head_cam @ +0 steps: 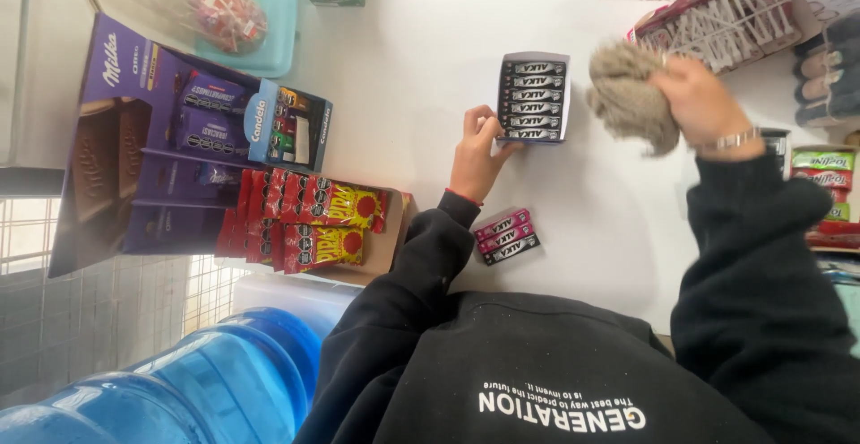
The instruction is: Organizing snack boxes and candy on a checkout counter, wiping the surface with a cloth, and using a calculator.
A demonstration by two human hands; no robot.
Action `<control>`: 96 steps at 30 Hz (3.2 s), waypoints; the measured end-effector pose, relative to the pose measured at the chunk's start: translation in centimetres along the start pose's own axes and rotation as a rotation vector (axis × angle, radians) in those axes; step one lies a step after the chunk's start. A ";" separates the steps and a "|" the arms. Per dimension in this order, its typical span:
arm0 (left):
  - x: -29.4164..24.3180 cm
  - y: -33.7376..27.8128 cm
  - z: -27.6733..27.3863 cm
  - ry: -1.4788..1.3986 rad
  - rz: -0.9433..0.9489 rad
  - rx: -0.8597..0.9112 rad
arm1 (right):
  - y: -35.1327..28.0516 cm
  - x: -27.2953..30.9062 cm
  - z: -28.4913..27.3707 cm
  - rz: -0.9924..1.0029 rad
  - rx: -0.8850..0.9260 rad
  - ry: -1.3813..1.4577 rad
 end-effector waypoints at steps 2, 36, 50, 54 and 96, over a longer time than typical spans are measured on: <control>0.0 0.7 -0.2 0.028 -0.066 0.002 | -3.0 -2.6 0.2 0.046 -0.084 0.035; 11.9 26.8 -16.5 1.132 0.111 -0.253 | -13.8 -8.7 11.6 0.320 -0.010 0.145; -8.1 8.8 -11.7 0.350 0.099 -0.184 | -16.7 -6.0 9.3 0.164 -0.079 0.055; -5.6 -5.0 -3.7 0.337 0.036 0.226 | -18.4 -5.8 8.3 0.059 -0.142 -0.010; -5.4 -10.8 9.0 -1.030 -0.638 0.622 | -21.2 3.1 9.9 -0.386 -0.327 0.188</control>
Point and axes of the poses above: each hand's wrist, its own y-axis towards the middle knuckle, its own z-axis out of the palm, x = y × z, the point moved 10 cm from there along y, towards the middle knuckle, and after that the axes turned 15 degrees about -z, right-handed, at the moved point
